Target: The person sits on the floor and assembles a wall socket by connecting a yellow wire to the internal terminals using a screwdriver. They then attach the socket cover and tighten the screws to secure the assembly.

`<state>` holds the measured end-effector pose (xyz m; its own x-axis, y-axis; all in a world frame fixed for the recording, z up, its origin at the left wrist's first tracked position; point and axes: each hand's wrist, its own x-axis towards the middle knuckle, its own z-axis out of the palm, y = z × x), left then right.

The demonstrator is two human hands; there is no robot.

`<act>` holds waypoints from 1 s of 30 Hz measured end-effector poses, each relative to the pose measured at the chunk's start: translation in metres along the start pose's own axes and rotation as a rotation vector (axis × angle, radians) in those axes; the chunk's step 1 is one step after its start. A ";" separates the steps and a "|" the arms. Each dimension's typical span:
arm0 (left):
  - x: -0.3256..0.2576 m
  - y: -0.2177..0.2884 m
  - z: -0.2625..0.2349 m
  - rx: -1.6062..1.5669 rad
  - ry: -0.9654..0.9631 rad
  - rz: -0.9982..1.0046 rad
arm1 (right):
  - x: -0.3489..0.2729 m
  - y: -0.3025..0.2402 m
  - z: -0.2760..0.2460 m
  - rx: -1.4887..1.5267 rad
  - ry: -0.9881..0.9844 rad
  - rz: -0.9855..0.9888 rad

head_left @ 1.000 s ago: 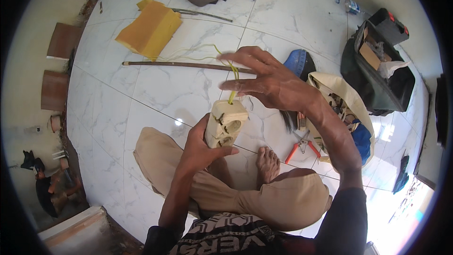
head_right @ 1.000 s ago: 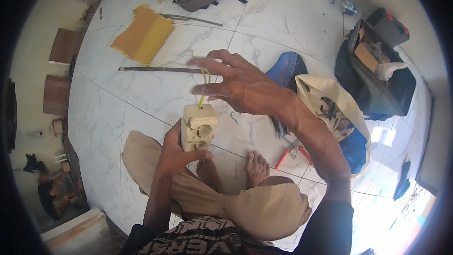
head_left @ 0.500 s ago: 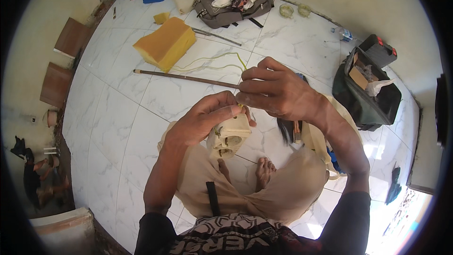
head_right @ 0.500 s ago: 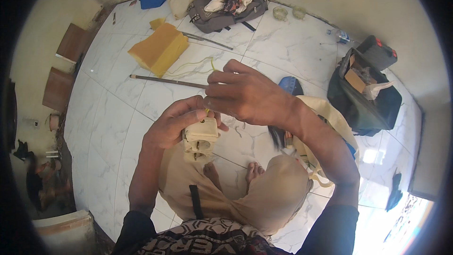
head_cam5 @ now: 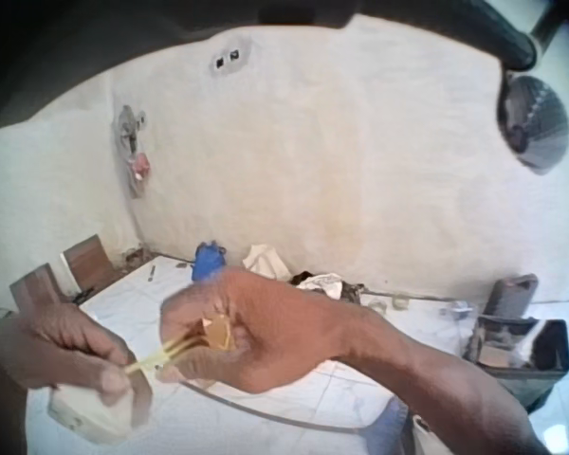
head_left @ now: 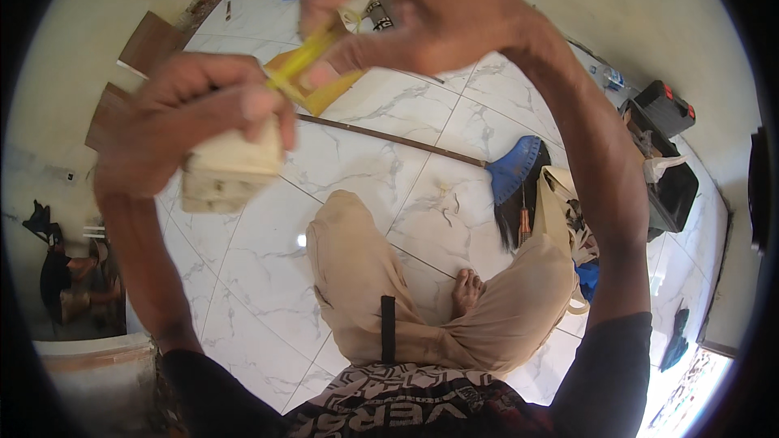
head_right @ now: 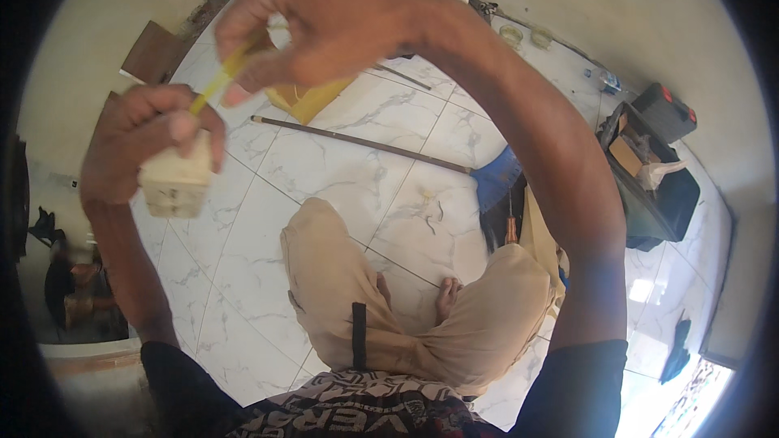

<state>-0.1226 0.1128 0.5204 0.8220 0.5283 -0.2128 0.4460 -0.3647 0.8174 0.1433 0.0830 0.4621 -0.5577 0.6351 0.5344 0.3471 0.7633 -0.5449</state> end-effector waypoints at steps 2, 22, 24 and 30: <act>-0.017 -0.001 -0.025 0.011 0.071 0.080 | 0.020 -0.020 -0.008 0.040 -0.018 -0.078; -0.028 -0.038 -0.067 -0.449 0.036 0.236 | 0.050 -0.017 0.007 -1.061 0.386 -0.367; -0.012 -0.050 -0.053 -0.581 -0.031 0.272 | 0.048 -0.028 0.009 -1.209 0.313 -0.360; 0.032 -0.069 -0.023 -0.625 -0.125 0.194 | 0.004 -0.031 0.003 -1.276 0.079 -0.281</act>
<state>-0.1356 0.1725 0.4693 0.9183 0.3913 -0.0598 0.0271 0.0884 0.9957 0.1283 0.0613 0.4789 -0.6972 0.4091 0.5887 0.7167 0.4162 0.5596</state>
